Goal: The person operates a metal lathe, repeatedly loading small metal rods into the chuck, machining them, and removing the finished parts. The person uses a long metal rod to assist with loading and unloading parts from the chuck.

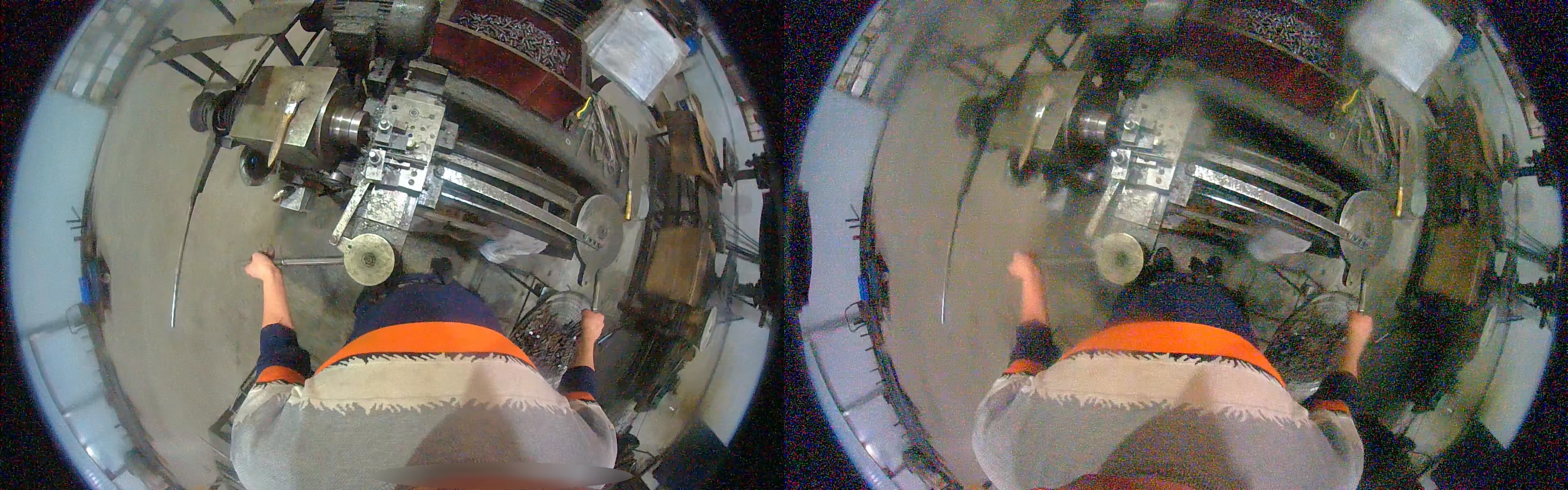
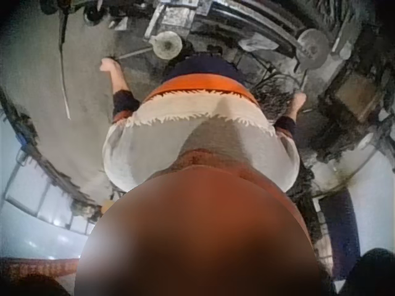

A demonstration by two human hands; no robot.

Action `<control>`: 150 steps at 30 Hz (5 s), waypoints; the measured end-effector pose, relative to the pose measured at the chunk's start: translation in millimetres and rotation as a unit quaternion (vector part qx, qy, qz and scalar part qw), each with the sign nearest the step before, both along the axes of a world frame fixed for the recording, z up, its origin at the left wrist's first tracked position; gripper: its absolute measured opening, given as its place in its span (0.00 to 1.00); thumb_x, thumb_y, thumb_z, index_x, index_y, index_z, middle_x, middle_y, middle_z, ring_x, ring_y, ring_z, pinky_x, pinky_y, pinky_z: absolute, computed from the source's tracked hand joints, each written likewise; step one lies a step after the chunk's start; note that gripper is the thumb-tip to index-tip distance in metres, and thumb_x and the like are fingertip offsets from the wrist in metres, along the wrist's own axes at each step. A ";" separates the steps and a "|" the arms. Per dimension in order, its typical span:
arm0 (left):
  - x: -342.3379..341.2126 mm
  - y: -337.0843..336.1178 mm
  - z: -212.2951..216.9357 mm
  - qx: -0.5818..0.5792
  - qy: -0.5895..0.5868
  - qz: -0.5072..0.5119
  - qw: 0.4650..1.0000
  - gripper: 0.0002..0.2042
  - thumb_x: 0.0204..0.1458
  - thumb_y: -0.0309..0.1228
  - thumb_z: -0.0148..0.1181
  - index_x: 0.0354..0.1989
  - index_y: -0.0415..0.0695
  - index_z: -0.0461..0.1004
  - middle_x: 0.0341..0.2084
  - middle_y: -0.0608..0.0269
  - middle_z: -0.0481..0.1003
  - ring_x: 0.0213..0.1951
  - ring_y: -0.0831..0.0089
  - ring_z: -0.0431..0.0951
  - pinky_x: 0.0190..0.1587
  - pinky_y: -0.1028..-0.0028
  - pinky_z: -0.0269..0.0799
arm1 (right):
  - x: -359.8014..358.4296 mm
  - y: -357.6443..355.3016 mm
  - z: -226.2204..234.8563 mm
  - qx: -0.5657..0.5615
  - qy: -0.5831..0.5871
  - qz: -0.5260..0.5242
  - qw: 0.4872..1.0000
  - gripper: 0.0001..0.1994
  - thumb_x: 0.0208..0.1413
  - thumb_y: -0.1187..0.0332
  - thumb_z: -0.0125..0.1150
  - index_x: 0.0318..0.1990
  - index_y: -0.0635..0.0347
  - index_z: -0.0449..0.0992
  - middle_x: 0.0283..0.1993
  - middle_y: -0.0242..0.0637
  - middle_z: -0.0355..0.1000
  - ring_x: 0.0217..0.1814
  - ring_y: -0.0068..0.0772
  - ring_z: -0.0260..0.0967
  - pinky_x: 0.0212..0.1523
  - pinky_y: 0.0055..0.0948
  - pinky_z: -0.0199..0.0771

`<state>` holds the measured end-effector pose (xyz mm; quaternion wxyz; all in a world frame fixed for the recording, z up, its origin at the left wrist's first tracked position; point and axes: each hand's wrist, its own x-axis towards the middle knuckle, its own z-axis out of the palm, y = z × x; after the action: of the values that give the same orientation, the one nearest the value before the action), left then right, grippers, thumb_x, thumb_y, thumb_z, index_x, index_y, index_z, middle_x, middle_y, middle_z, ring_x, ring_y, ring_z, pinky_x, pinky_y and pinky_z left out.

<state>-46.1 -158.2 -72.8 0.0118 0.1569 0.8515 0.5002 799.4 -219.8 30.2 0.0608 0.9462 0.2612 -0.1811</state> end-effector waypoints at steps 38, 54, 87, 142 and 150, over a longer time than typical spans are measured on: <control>33.6 30.2 66.5 0.140 -0.207 0.053 0.967 0.06 0.36 0.17 0.40 0.19 0.23 0.59 0.15 0.47 0.66 0.14 0.61 0.68 0.15 0.64 0.67 | 36.8 -26.2 -6.4 -0.021 -0.017 0.161 0.987 0.17 0.39 0.60 0.50 0.29 0.68 0.73 0.35 0.56 0.69 0.43 0.53 0.66 0.41 0.42 0.66; 40.6 7.7 41.0 0.112 -0.191 0.081 0.972 0.05 0.37 0.17 0.41 0.19 0.25 0.59 0.15 0.48 0.67 0.14 0.62 0.69 0.15 0.66 0.67 | 66.9 -38.3 -35.2 -0.026 -0.039 0.202 0.978 0.12 0.38 0.62 0.50 0.28 0.59 0.75 0.34 0.53 0.70 0.41 0.52 0.67 0.40 0.41 0.66; 45.5 150.1 54.5 0.042 -0.223 -0.056 0.972 0.05 0.38 0.19 0.43 0.24 0.29 0.61 0.14 0.53 0.68 0.12 0.66 0.69 0.13 0.71 0.65 | 123.5 20.4 -12.4 0.002 -0.025 0.130 0.991 0.12 0.38 0.63 0.55 0.23 0.66 0.70 0.32 0.57 0.69 0.40 0.51 0.67 0.39 0.41 0.68; -165.9 178.6 -116.6 -0.389 0.276 -0.486 0.732 0.14 0.41 0.36 0.54 0.38 0.47 0.71 0.26 0.54 0.74 0.32 0.54 0.74 0.34 0.61 0.69 | -221.0 11.8 34.4 0.106 -0.015 0.081 0.991 0.16 0.33 0.65 0.54 0.33 0.61 0.76 0.37 0.52 0.70 0.42 0.46 0.68 0.44 0.31 0.66; -117.8 169.3 -111.8 -0.349 0.146 -0.425 0.822 0.14 0.43 0.40 0.50 0.31 0.40 0.68 0.30 0.52 0.73 0.35 0.53 0.73 0.36 0.62 0.69 | -305.1 87.0 83.5 0.236 -0.031 0.213 0.947 0.12 0.33 0.71 0.53 0.29 0.63 0.76 0.26 0.47 0.72 0.31 0.40 0.71 0.35 0.30 0.68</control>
<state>-163.9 11.1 -184.5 0.1528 0.5600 0.8098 0.0858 494.3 -132.8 113.7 -0.1192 0.8607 0.4903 -0.0678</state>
